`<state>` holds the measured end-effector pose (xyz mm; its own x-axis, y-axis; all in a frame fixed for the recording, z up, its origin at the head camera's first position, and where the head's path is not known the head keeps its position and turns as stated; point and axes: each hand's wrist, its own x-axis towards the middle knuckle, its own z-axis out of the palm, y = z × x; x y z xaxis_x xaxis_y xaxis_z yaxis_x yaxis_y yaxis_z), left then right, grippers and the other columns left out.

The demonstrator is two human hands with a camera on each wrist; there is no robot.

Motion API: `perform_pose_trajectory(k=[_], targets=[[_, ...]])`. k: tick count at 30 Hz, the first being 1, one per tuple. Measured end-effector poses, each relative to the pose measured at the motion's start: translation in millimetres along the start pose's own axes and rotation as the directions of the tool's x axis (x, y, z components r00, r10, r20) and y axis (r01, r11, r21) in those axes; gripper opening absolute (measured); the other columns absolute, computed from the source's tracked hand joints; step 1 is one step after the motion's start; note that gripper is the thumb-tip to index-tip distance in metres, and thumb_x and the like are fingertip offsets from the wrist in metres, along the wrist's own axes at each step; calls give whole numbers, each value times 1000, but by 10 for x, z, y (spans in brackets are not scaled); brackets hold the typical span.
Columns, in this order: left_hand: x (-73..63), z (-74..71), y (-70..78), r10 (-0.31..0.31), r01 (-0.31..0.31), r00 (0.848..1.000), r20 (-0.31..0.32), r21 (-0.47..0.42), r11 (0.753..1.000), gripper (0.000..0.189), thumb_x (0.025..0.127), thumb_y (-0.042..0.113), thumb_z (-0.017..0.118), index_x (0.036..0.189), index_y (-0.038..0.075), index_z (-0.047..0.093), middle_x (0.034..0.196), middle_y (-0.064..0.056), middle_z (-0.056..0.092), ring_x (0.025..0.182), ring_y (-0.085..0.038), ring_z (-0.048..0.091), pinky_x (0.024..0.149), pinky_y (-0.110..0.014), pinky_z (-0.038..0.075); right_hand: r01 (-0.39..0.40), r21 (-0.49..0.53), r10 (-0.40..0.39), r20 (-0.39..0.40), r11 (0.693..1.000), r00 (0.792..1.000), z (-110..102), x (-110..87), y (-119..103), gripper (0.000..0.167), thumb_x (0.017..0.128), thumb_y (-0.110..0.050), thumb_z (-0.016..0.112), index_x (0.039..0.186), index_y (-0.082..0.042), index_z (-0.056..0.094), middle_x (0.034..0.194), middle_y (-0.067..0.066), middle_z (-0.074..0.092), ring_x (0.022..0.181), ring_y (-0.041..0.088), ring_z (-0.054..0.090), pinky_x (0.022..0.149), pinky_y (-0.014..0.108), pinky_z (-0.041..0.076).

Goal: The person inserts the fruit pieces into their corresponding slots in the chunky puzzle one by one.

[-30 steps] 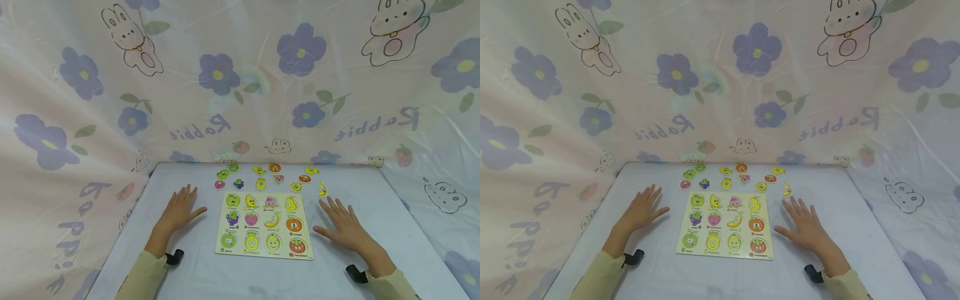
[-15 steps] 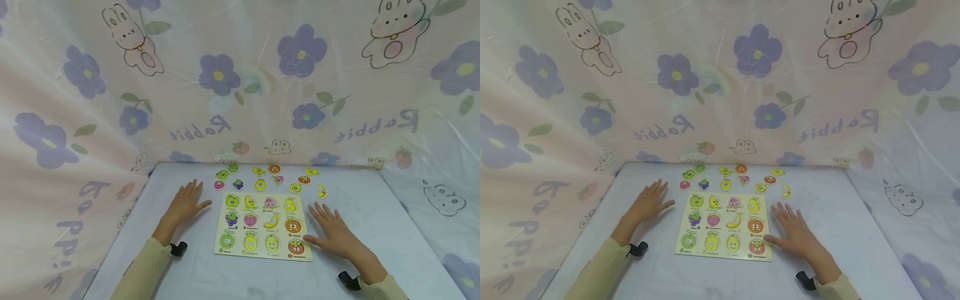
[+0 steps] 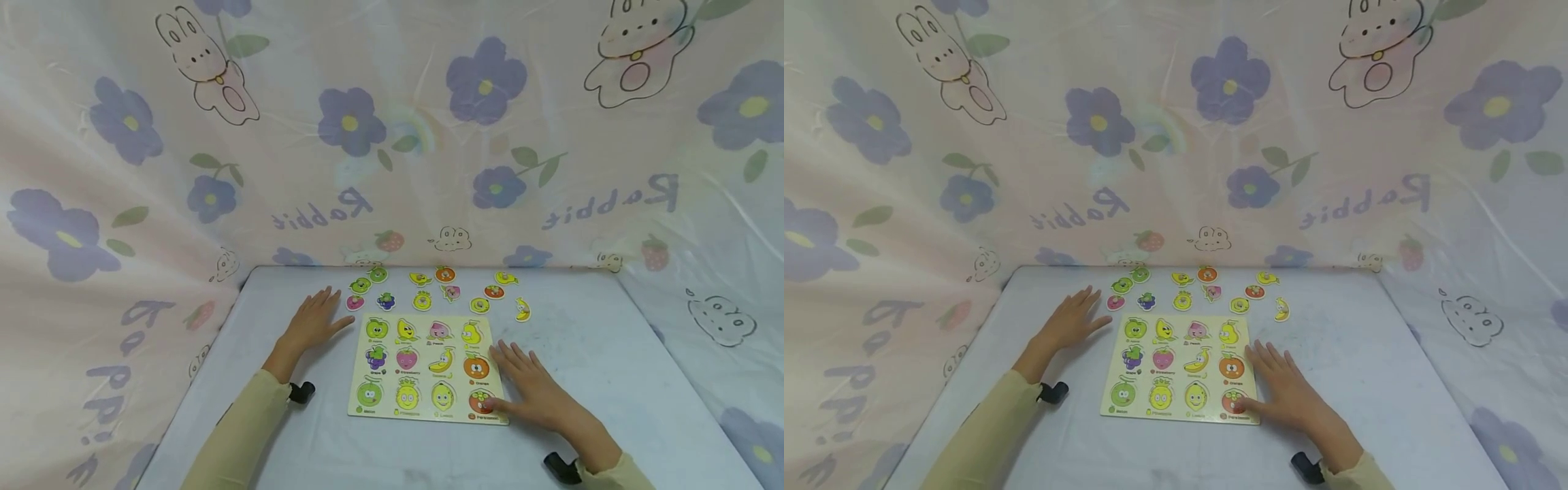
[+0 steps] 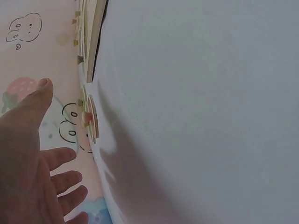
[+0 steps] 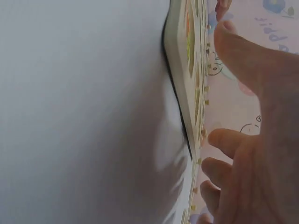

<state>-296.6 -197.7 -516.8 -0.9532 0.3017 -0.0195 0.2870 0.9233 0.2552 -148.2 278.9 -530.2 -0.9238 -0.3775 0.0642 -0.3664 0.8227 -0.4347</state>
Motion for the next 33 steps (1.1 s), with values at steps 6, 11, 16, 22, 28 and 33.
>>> perform_pose_trajectory(k=[6, 11, 16, 22, 28, 33], targets=[[118, 17, 31, 5, -5, 1000, -6, -4, 1000, 88, 107, 61, 55, 167, 1, 33, 174, -24, 24, 161, -44, 24, 133, -58, 13, 11, 6, -11, 18, 1000, 1000, 47, -5, -68, 110, 84, -70, 80, 164, -4, 43, 171, 22, 36, 157, 51, 29, 125, 73, 21], [211, 23, 57, 13, -14, 1000, -28, -13, 1000, 85, 108, 59, 55, 166, -1, 34, 173, -26, 27, 160, -44, 27, 133, -58, 17, 13, -9, -13, 44, 1000, 999, 83, -3, -80, 127, 75, -78, 82, 165, -1, 38, 172, 24, 32, 158, 50, 28, 127, 69, 22], [283, 28, 64, -6, 5, 1000, -31, -24, 1000, 82, 109, 56, 56, 165, -1, 36, 172, -26, 30, 159, -45, 29, 132, -57, 20, 5, -3, -5, 64, 1000, 998, 104, 17, -74, 139, 69, -82, 84, 165, 4, 32, 173, 24, 28, 159, 48, 27, 128, 67, 22], [378, 32, 40, -24, 19, 996, -83, -64, 998, 74, 110, 49, 58, 163, 0, 42, 169, -26, 37, 153, -48, 38, 126, -62, 32, -5, 12, 4, 104, 1000, 995, 99, 45, -84, 146, 64, -82, 87, 166, 6, 29, 174, 27, 25, 160, 48, 24, 128, 66, 21], [508, 44, 8, -54, 45, 993, -102, -87, 995, 68, 110, 46, 58, 160, 1, 47, 166, -24, 42, 152, -47, 41, 124, -63, 35, -24, 23, 21, 125, 999, 992, 94, 81, -86, 147, 63, -81, 88, 166, 5, 28, 175, 26, 23, 160, 49, 23, 129, 64, 20], [623, 91, -14, -86, 71, 988, -131, -120, 990, 59, 110, 41, 62, 155, 4, 55, 160, -22, 49, 148, -44, 46, 122, -61, 39, -42, 54, 34, 139, 998, 990, 79, 94, -88, 147, 62, -77, 91, 166, 5, 28, 175, 25, 22, 160, 50, 22, 130, 63, 19]])
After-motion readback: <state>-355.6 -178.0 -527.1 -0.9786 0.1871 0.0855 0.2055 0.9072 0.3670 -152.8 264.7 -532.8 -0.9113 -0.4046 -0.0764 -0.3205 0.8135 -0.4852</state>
